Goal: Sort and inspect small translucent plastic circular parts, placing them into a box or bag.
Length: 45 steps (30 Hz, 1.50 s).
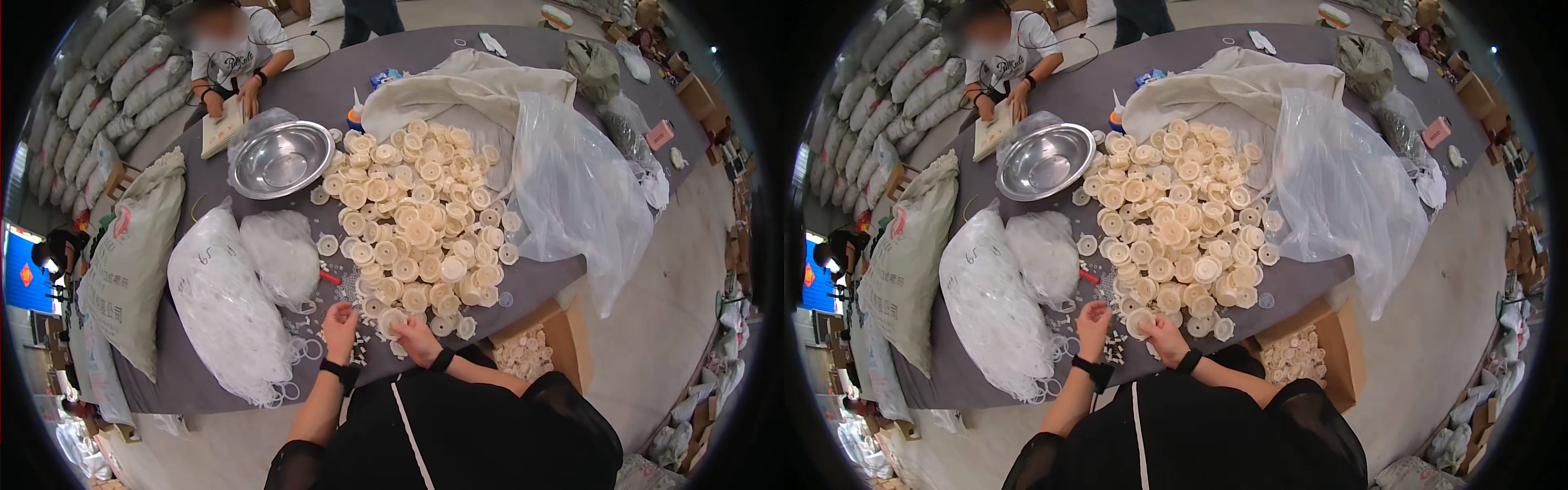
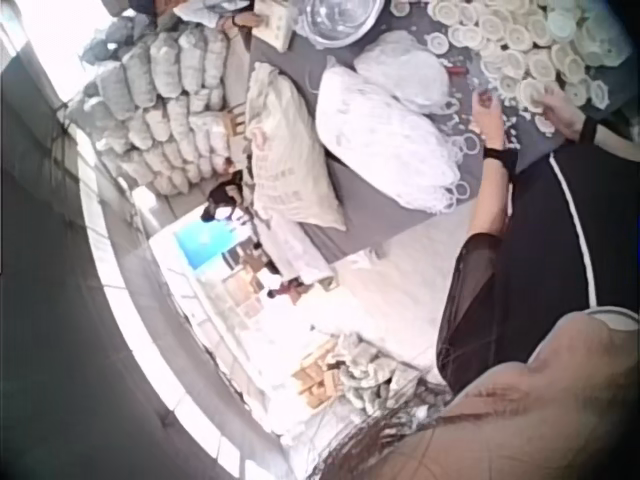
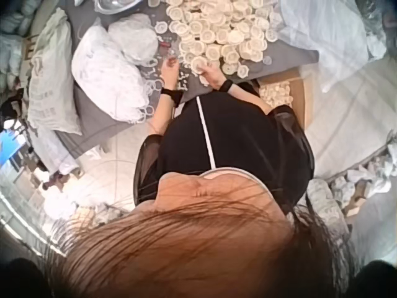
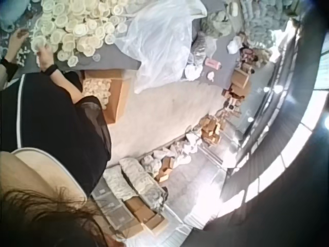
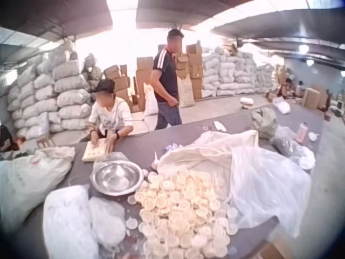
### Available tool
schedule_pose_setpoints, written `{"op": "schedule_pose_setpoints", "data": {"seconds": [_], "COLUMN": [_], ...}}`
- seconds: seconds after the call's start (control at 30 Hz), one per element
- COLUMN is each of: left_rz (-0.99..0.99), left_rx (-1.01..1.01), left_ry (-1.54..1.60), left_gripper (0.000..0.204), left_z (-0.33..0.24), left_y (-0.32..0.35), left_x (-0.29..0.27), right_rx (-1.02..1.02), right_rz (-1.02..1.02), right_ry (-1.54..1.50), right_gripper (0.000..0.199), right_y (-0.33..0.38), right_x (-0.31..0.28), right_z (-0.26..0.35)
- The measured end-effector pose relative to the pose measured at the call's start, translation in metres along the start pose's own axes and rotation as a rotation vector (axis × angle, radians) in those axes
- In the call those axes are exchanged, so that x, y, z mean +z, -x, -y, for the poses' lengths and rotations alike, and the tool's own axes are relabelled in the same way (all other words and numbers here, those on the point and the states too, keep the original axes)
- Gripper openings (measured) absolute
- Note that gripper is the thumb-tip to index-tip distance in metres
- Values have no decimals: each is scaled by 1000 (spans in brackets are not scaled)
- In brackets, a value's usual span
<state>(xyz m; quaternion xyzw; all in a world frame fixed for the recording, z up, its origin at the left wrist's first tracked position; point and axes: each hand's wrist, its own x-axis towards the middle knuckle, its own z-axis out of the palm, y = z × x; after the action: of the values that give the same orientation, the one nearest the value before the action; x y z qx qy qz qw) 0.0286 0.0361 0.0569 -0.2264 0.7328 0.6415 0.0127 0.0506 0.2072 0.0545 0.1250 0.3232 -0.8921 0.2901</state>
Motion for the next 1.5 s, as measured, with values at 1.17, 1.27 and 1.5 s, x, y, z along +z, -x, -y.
{"op": "schedule_pose_setpoints", "data": {"seconds": [1.17, 1.27, 1.5], "left_rz": [405, 399, 350], "left_rx": [205, 225, 17], "left_ry": [-16, -44, 171], "left_gripper": [9, 9, 8], "left_z": [-151, -148, -137], "left_y": [105, 108, 115], "left_x": [-23, -27, -26], "right_rx": [-828, -801, -697], "right_rz": [697, 716, 668], "right_ry": [1097, 1089, 1050], "right_gripper": [29, 30, 33], "right_y": [47, 46, 47], "right_x": [73, 73, 71], "right_z": [98, 94, 88]}}
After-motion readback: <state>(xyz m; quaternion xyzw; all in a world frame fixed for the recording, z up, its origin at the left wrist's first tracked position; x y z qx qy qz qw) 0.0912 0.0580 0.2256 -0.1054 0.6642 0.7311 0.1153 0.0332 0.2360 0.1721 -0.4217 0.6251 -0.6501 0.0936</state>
